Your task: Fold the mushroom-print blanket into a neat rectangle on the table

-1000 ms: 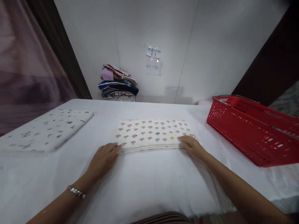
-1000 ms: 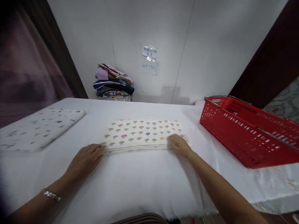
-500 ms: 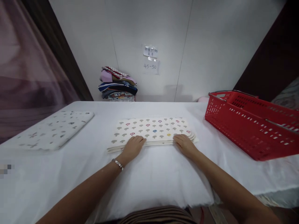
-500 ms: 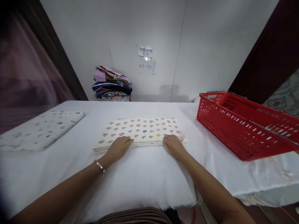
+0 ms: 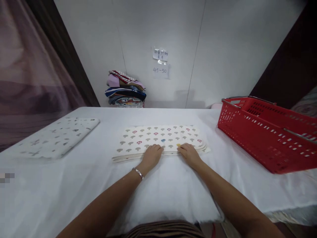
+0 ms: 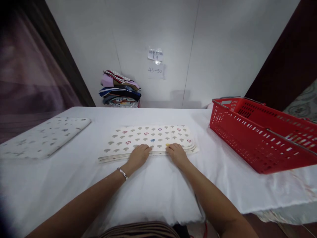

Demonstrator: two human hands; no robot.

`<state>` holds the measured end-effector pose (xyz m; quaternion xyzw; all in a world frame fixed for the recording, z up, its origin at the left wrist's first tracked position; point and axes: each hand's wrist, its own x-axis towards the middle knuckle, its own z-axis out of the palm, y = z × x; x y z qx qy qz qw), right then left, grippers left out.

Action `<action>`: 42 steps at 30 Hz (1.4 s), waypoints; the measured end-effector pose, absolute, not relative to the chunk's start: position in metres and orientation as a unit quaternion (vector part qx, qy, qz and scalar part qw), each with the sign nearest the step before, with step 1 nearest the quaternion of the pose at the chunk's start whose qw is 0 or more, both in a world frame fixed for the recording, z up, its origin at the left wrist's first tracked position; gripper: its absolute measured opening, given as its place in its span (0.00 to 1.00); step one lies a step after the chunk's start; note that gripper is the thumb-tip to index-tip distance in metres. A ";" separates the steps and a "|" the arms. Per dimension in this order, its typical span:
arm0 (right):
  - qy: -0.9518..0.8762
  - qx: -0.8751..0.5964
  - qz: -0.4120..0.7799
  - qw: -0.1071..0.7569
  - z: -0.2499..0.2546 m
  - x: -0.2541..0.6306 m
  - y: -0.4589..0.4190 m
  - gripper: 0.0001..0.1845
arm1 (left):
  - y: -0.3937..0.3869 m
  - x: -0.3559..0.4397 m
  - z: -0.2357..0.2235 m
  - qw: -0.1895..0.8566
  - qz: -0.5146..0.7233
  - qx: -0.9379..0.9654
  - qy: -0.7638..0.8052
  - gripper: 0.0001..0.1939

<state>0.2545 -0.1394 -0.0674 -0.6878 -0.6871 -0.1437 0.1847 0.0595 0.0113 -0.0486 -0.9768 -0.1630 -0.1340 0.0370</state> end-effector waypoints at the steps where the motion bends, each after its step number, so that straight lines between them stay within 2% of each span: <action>1: -0.685 -0.689 -0.143 0.189 -0.072 0.257 -0.139 0.13 | 0.012 0.060 -0.051 0.028 -0.141 -0.977 -0.159 0.12; 6: -0.671 -0.699 -0.135 0.208 -0.082 0.262 -0.135 0.12 | 0.017 0.065 -0.062 -0.033 -0.190 -0.972 -0.131 0.11; 15: -0.667 -0.700 -0.118 0.226 -0.031 0.276 -0.177 0.11 | 0.018 0.067 -0.067 -0.061 -0.229 -0.965 -0.116 0.12; 19: -0.536 -0.791 -0.107 0.274 -0.033 0.311 -0.203 0.14 | 0.014 0.066 -0.061 -0.060 -0.216 -0.967 -0.122 0.13; 23: -0.311 -0.893 -0.015 0.326 -0.042 0.337 -0.207 0.15 | 0.013 0.066 -0.057 -0.066 -0.213 -0.967 -0.124 0.13; 26: -0.240 -0.920 0.034 0.309 -0.040 0.345 -0.201 0.18 | 0.012 0.065 -0.056 -0.068 -0.215 -0.966 -0.124 0.13; 31: -0.214 -0.937 0.045 0.274 -0.029 0.348 -0.194 0.19 | 0.012 0.063 -0.056 -0.071 -0.222 -0.965 -0.120 0.13; 36: -0.212 -0.938 0.139 0.235 -0.026 0.344 -0.184 0.25 | 0.013 0.064 -0.056 -0.078 -0.223 -0.965 -0.115 0.12; 42: -0.191 -0.943 0.162 0.218 -0.018 0.333 -0.173 0.20 | 0.012 0.064 -0.052 -0.085 -0.213 -0.967 -0.114 0.12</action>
